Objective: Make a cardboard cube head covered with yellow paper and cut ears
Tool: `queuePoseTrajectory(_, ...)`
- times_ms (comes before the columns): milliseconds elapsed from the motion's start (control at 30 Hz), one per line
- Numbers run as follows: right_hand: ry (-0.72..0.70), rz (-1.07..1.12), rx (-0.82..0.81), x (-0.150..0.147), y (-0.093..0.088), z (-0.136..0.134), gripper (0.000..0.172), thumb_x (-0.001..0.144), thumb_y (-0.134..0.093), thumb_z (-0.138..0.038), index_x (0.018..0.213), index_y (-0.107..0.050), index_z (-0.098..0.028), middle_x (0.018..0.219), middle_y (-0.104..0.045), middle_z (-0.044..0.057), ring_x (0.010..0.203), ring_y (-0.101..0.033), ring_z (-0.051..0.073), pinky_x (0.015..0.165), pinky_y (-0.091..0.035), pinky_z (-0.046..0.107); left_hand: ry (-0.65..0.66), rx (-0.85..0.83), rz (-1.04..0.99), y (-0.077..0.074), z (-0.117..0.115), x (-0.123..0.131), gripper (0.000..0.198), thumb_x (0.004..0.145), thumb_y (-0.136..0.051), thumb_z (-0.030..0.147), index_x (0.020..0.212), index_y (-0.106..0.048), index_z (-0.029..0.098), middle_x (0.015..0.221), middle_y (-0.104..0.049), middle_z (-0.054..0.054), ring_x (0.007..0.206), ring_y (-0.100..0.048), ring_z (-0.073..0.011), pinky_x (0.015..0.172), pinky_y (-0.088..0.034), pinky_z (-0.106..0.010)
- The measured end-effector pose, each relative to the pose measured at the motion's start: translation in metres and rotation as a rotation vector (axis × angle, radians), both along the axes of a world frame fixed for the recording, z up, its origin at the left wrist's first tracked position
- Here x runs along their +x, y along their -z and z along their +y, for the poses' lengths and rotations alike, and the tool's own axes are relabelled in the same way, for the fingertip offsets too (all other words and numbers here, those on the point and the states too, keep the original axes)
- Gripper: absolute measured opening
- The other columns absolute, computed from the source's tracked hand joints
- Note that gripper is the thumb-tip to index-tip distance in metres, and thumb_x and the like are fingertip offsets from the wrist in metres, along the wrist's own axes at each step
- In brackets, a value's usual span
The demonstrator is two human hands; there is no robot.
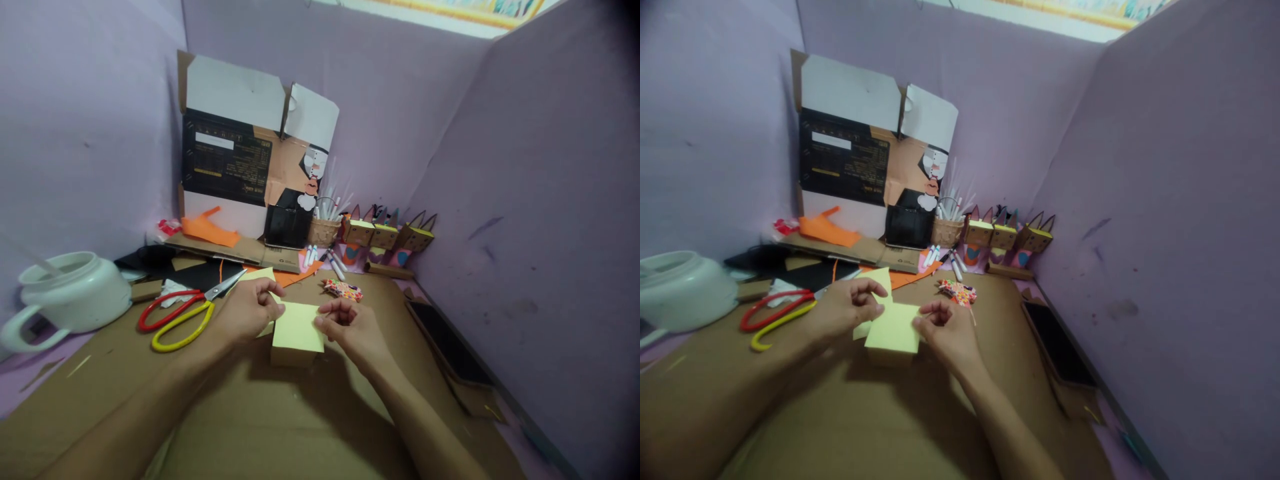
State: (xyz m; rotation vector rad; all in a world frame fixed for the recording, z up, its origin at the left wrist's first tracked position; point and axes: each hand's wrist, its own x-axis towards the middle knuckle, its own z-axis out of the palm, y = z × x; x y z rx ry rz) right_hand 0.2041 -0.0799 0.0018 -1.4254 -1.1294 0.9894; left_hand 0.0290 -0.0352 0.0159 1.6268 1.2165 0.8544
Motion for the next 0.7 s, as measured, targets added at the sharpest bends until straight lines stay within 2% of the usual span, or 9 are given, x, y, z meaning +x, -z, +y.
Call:
queuePoseTrajectory(100,0.009,-0.077,0.026,0.0,0.005,0.002,0.015,0.053,-0.069,-0.022,0.064,-0.062,-0.015,0.049,-0.057,-0.003,0.044,-0.048,0.009,0.045,-0.039,0.022,-0.001,0.012,0.074,0.003,0.0,-0.001,0.019,0.06,-0.06,0.027,0.075,-0.055,0.017,0.05,-0.049,0.007,0.045,-0.042,-0.0088,0.047,-0.031,-0.022)
queuePoseTrajectory(267,-0.016,-0.186,0.064,0.001,0.015,0.003,0.013,0.058,-0.066,-0.024,0.068,-0.062,-0.016,0.053,-0.059,-0.002,0.046,-0.05,0.011,0.046,-0.038,0.023,-0.032,0.124,0.226,0.006,0.0,-0.002,0.016,0.064,-0.058,0.03,0.076,-0.057,0.019,0.055,-0.055,0.004,0.053,-0.051,-0.0129,0.052,-0.036,-0.024)
queuePoseTrajectory(433,-0.016,-0.244,0.113,0.003,0.021,0.006,0.011,0.061,-0.064,-0.023,0.069,-0.062,-0.016,0.055,-0.06,-0.001,0.05,-0.053,0.013,0.048,-0.041,0.024,-0.059,0.203,0.292,0.007,0.001,-0.002,0.014,0.067,-0.055,0.029,0.076,-0.058,0.02,0.056,-0.057,0.003,0.055,-0.052,-0.0143,0.053,-0.037,-0.025)
queuePoseTrajectory(700,-0.001,-0.253,0.13,0.002,0.022,0.007,0.012,0.063,-0.065,-0.026,0.07,-0.063,-0.016,0.057,-0.061,0.0,0.05,-0.053,0.013,0.048,-0.042,0.025,-0.085,0.185,0.344,0.009,0.001,0.003,0.014,0.067,-0.056,0.029,0.077,-0.059,0.02,0.057,-0.058,0.002,0.056,-0.054,-0.0153,0.054,-0.036,-0.025)
